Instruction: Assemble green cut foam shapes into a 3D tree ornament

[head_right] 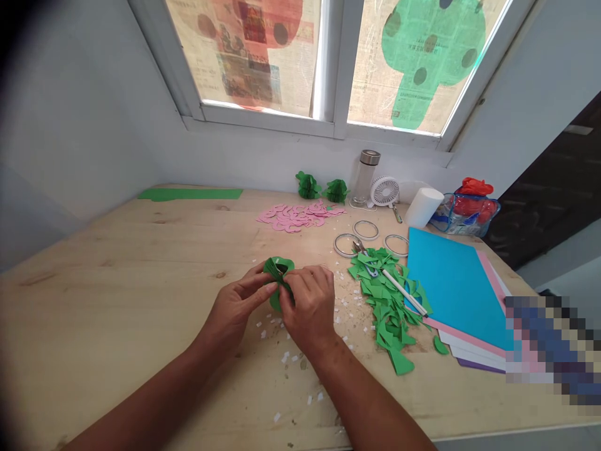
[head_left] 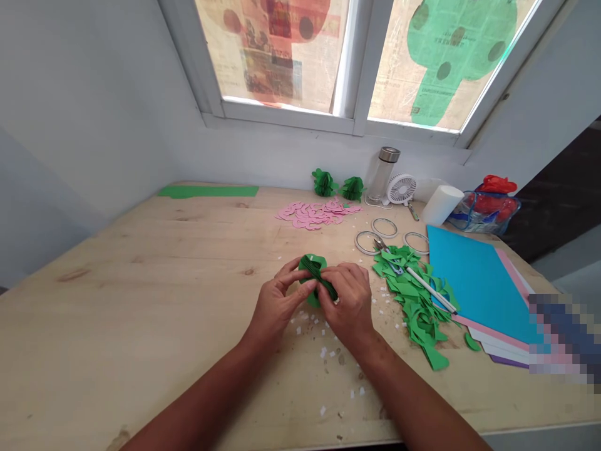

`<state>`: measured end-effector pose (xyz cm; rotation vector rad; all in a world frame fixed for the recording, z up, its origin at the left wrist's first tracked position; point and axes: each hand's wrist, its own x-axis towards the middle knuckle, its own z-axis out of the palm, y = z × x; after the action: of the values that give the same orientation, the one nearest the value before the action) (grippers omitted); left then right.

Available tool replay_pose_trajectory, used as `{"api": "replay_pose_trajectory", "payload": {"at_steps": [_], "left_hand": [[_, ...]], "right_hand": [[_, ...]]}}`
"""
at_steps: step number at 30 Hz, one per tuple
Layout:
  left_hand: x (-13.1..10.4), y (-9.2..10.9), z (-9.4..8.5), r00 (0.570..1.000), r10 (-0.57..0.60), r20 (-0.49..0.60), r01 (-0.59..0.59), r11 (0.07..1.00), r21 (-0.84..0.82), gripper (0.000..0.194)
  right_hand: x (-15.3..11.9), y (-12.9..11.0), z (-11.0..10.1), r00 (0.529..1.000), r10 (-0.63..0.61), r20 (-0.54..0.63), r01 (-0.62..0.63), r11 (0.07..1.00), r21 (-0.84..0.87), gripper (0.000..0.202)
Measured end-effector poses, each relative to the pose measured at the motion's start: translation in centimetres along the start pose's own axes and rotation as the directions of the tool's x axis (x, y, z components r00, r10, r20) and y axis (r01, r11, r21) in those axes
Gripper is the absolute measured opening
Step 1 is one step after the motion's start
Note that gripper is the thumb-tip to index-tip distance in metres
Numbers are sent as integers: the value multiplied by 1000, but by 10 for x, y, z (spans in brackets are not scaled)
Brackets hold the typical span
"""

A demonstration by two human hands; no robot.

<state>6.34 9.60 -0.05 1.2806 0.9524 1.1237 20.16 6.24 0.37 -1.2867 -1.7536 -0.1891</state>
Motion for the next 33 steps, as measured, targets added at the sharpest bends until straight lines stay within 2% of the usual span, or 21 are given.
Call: {"api": "replay_pose_trajectory", "payload": {"at_steps": [4, 13, 21, 33], "left_hand": [[-1, 4, 2, 999, -43, -3, 42, 990, -135, 25], [0, 5, 1, 997, -58, -49, 49, 984, -171, 21], [-2, 10, 0, 986, -167, -15, 157, 948, -277, 21], [-1, 20, -1, 977, -202, 66, 212, 894, -395, 24]], "right_hand": [[0, -1, 0, 999, 9, 43, -9, 1000, 13, 5], [-1, -6, 0, 996, 12, 86, -17, 999, 51, 10], [-2, -6, -1, 993, 69, 94, -78, 992, 102, 14], [-1, -4, -2, 987, 138, 83, -148, 980, 135, 18]]}}
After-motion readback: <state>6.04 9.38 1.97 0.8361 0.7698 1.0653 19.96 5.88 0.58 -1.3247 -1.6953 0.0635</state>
